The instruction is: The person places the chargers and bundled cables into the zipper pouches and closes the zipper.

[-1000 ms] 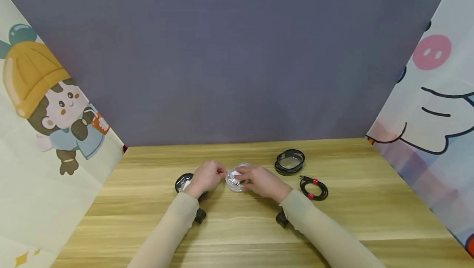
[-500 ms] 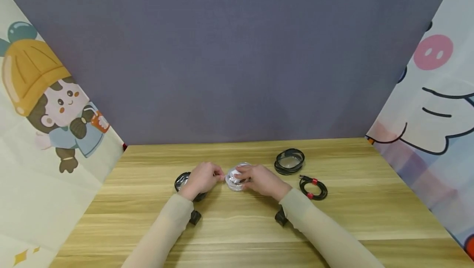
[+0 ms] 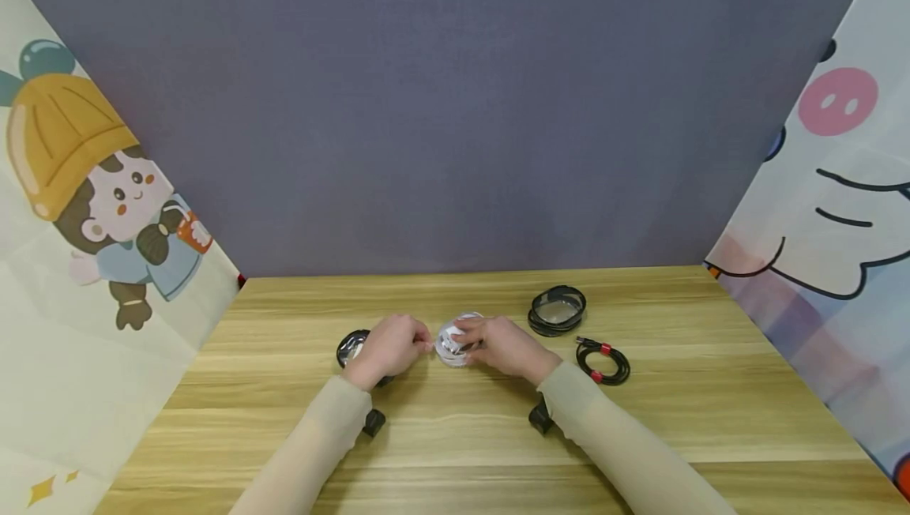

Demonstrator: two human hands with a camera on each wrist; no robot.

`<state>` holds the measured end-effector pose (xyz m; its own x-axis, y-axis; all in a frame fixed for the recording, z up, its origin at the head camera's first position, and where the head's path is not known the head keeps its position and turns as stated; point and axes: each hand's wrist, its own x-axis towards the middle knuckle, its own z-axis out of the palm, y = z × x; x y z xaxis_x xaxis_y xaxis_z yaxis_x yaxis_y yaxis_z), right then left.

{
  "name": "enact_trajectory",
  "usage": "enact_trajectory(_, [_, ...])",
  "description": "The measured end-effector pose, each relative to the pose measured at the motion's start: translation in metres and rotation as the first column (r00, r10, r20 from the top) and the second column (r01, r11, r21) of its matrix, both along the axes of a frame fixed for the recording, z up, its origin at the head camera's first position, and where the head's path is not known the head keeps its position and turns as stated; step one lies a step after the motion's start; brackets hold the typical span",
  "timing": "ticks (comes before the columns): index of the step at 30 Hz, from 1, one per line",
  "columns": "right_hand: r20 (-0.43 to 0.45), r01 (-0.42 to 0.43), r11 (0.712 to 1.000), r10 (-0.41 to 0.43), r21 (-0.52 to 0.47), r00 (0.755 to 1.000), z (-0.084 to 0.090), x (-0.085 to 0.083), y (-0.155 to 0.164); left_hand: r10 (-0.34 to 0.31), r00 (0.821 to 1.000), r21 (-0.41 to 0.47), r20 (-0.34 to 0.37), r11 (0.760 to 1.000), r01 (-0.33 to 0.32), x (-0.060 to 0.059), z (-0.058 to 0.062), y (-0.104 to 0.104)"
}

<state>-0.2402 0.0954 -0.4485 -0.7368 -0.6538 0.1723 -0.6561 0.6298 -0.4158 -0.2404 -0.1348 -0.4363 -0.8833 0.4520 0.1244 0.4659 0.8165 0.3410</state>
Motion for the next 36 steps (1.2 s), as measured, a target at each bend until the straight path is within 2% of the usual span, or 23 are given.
enact_trajectory(19, [0.050, 0.025, 0.999, -0.023, -0.024, 0.998, 0.002, 0.002, -0.001, -0.030, 1.000, 0.022, -0.001, 0.999, 0.030, 0.019, 0.002, 0.006])
enact_trajectory(29, [0.047, 0.029, 0.999, -0.027, -0.042, 0.999, -0.001, 0.001, 0.002, -0.049, 0.999, 0.014, -0.022, 0.999, 0.049, 0.023, -0.004, 0.012])
enact_trajectory(32, [0.046, 0.030, 0.998, -0.027, -0.046, 0.999, -0.001, 0.002, 0.002, -0.042, 0.999, 0.021, -0.017, 0.999, 0.043, 0.023, -0.005, 0.012])
enact_trajectory(36, [0.021, 0.021, 1.000, -0.020, -0.022, 1.000, 0.000, 0.003, 0.000, -0.003, 1.000, 0.028, 0.003, 1.000, 0.003, 0.023, -0.007, 0.011])
